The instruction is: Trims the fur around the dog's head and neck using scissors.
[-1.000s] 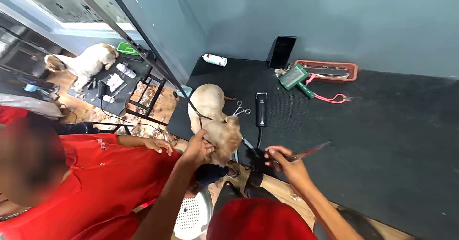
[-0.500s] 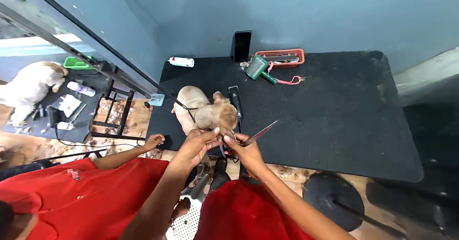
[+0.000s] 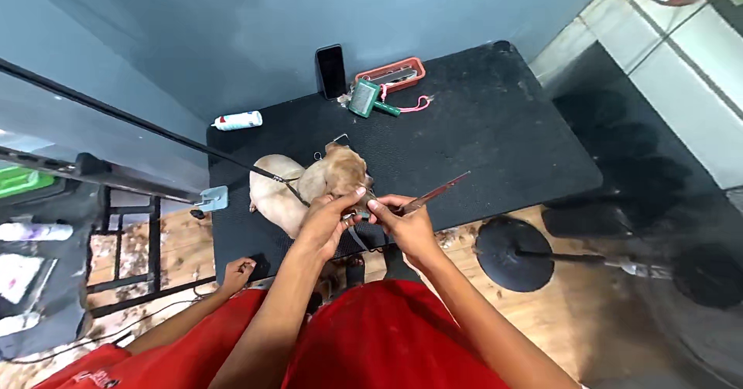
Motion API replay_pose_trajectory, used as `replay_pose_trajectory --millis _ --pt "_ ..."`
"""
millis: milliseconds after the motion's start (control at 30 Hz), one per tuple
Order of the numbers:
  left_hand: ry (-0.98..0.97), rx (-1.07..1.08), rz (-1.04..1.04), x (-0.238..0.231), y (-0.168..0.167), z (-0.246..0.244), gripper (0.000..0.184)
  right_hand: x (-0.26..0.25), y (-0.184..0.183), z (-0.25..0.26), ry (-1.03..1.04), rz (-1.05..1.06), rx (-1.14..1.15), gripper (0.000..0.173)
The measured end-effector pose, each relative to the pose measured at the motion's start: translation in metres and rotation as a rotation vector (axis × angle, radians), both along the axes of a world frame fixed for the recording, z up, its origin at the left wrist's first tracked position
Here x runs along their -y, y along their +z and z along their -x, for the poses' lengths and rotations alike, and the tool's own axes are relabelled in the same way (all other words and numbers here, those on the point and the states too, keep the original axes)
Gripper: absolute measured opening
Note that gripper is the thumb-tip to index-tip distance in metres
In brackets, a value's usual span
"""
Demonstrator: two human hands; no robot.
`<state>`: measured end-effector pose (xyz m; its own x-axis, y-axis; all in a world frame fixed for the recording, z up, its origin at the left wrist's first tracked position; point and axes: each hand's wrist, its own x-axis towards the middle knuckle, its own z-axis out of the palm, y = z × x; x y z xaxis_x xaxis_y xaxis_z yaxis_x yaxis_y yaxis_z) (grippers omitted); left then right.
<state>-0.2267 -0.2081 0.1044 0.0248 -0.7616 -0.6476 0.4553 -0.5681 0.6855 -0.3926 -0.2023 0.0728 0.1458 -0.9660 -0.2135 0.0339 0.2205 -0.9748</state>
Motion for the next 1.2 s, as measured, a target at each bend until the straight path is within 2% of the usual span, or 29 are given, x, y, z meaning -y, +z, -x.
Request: replay_pose_trajectory --millis 167,367,700,867,900,967,1033,1200 --pt "-0.111 0.088 0.131 0.005 -0.011 -0.009 0.012 -0.006 -0.004 -0.003 -0.052 0.002 0.007 0.014" --pt "-0.170 0.158 0.171 0.015 -0.016 -0.004 0.018 -0.014 -0.007 -0.009 -0.214 -0.018 0.046 0.012" --pt "-0.210 0.197 0.219 0.014 -0.008 0.002 0.024 -0.017 -0.004 -0.006 -0.195 0.009 0.012 0.014" --pt "-0.193 0.181 0.240 0.014 -0.009 0.006 0.027 -0.017 -0.007 -0.010 -0.222 -0.099 0.093 0.013" --pt "-0.194 0.182 0.233 0.013 -0.008 0.006 0.028 -0.020 -0.009 -0.011 -0.208 -0.130 0.129 0.017" --pt "-0.159 0.171 0.218 0.014 -0.009 0.009 0.030 -0.031 -0.017 -0.013 -0.141 -0.171 0.179 0.040" --pt "-0.104 0.144 0.215 0.015 -0.011 0.013 0.033 -0.046 -0.021 -0.015 -0.034 -0.200 0.220 0.054" --pt "-0.031 0.139 0.215 0.014 -0.014 0.022 0.039 -0.067 -0.017 -0.017 0.125 -0.123 0.148 0.053"
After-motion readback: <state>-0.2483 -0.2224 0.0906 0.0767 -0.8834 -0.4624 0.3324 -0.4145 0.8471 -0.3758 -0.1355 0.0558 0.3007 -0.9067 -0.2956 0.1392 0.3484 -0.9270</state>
